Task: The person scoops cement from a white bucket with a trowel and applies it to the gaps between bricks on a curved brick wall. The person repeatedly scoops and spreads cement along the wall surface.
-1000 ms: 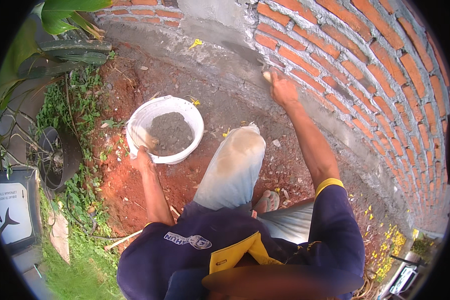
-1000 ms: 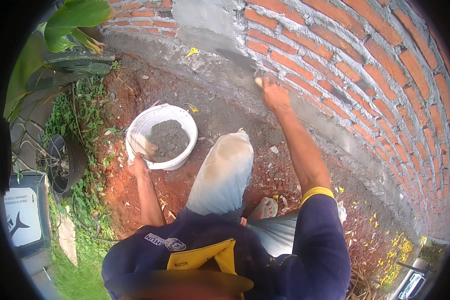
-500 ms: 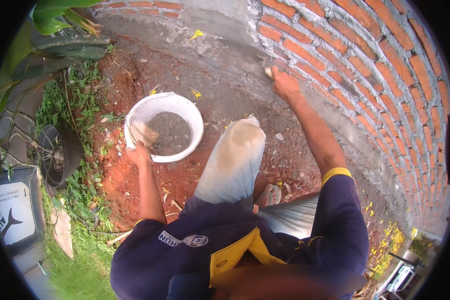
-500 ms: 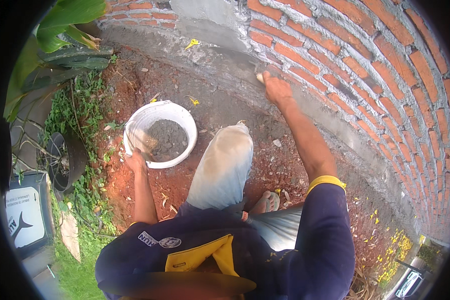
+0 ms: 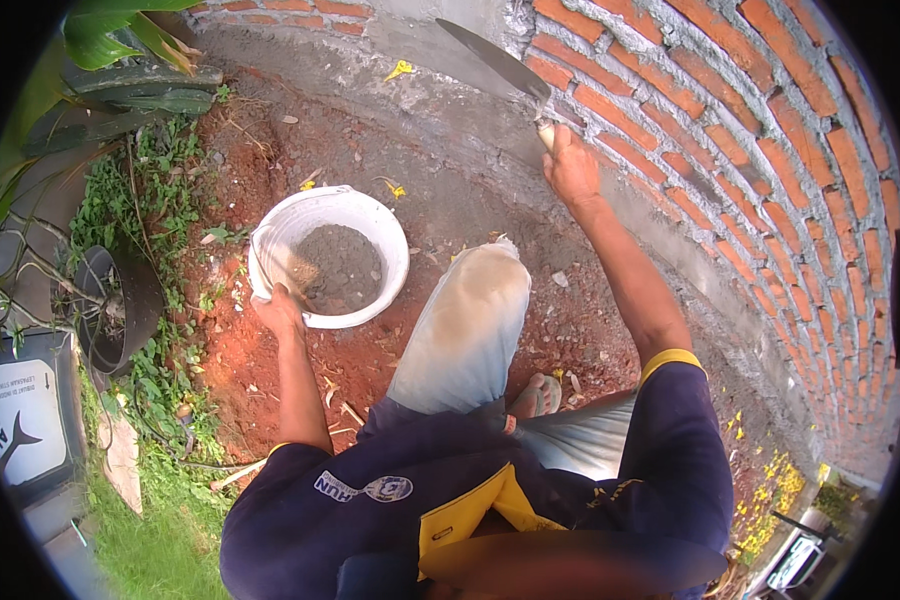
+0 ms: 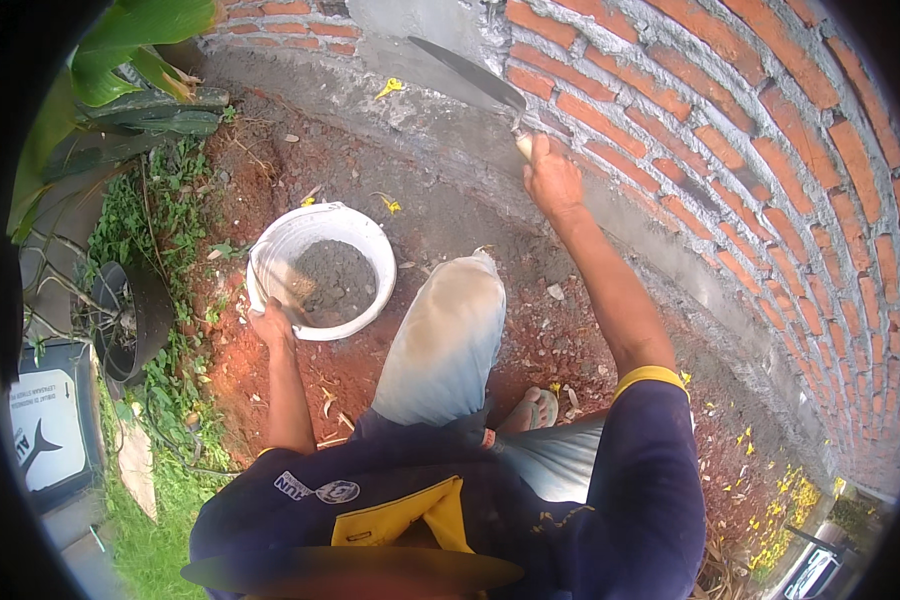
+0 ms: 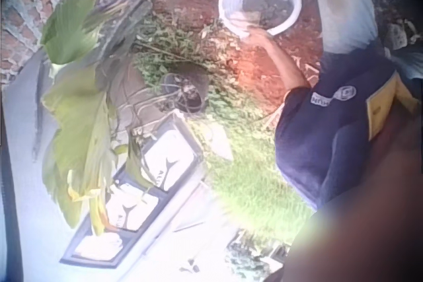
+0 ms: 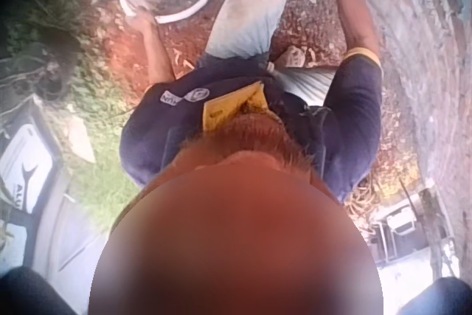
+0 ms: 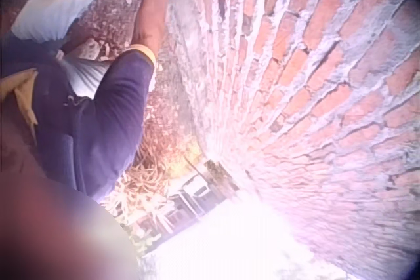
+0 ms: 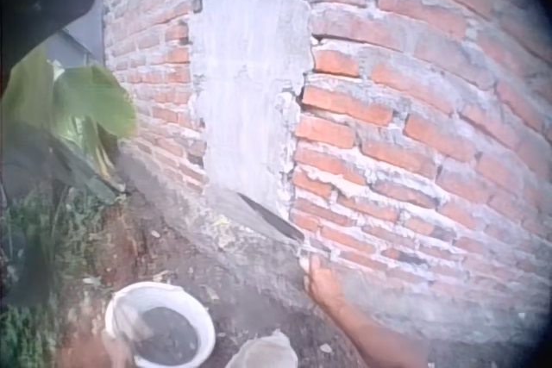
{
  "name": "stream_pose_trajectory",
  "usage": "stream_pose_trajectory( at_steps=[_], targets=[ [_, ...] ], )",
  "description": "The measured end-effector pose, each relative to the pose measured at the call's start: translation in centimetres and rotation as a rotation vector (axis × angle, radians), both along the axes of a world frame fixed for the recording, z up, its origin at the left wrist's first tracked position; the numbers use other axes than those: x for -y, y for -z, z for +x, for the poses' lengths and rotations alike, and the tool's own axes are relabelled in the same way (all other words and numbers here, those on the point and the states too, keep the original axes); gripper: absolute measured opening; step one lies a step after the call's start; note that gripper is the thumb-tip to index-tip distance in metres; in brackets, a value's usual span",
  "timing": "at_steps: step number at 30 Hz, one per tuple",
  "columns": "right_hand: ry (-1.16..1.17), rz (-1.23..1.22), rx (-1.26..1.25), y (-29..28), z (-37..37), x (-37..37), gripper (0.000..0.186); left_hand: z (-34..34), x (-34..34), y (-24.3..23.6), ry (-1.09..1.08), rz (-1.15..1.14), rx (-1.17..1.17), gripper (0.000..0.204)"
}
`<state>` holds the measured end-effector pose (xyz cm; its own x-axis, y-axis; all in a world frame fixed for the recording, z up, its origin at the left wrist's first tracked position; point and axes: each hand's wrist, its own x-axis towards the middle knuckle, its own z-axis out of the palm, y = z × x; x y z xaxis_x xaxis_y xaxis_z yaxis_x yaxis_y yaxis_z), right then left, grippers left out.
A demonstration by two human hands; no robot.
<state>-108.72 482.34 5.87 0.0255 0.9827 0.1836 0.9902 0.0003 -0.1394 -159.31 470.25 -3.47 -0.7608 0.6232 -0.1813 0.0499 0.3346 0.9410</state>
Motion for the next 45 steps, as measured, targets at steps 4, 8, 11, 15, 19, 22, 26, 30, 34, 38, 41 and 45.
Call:
stream_pose_trajectory(
  at_steps=[4, 8, 11, 15, 19, 22, 26, 30, 34, 38, 41, 45],
  targets=[
    [-0.019, -0.138, 0.022, 0.1, 0.1, -0.5, 0.038, -0.2, -0.1, 0.0, 0.019, -0.031, 0.003, 0.037],
    [0.008, -0.011, -0.097, 0.5, 0.1, -0.5, 0.039, 1.0, 0.3, -1.5, 0.009, -0.036, -0.024, 0.031],
    [-0.027, -0.101, 0.052, 0.1, 0.0, -0.8, 0.042, 1.5, 0.4, -2.3, 0.043, 0.047, -0.053, 0.029],
    [0.030, -0.096, -0.123, -0.6, -0.2, -1.1, 0.031, 0.8, 0.0, -1.4, 0.077, -0.058, 0.114, 0.030],
    [-0.087, -0.107, 0.116, -1.2, -0.4, -1.0, 0.032, 0.2, -0.5, -0.6, -0.012, -0.012, -0.071, 0.029],
    [-0.006, -0.096, -0.061, -0.7, -0.5, -0.9, 0.029, 0.6, -0.3, -0.7, -0.036, -0.046, -0.006, 0.029],
    [-0.008, -0.079, 0.072, -0.1, -0.6, -1.4, 0.026, 1.3, 0.2, -1.4, 0.006, 0.100, -0.006, 0.028],
    [0.007, -0.104, 0.038, 0.1, -1.5, -2.4, 0.025, 0.9, 0.2, -1.5, 0.055, -0.026, -0.023, 0.031],
    [0.014, -0.093, 0.073, -1.0, -2.3, -2.9, 0.022, 0.9, 0.1, -1.5, 0.017, 0.023, -0.043, 0.031],
    [-0.082, -0.274, 0.192, -2.3, -2.7, -2.7, 0.021, 1.5, 0.1, -2.0, -0.038, 0.013, -0.016, 0.029],
    [-0.022, -0.188, 0.116, -2.7, -3.0, -2.3, 0.023, 1.7, 0.1, -2.2, -0.012, 0.044, -0.051, 0.026],
    [-0.026, -0.244, 0.091, -2.0, -4.1, -1.8, 0.022, 1.1, 0.1, -1.0, -0.018, -0.056, -0.038, 0.023]
  ],
)
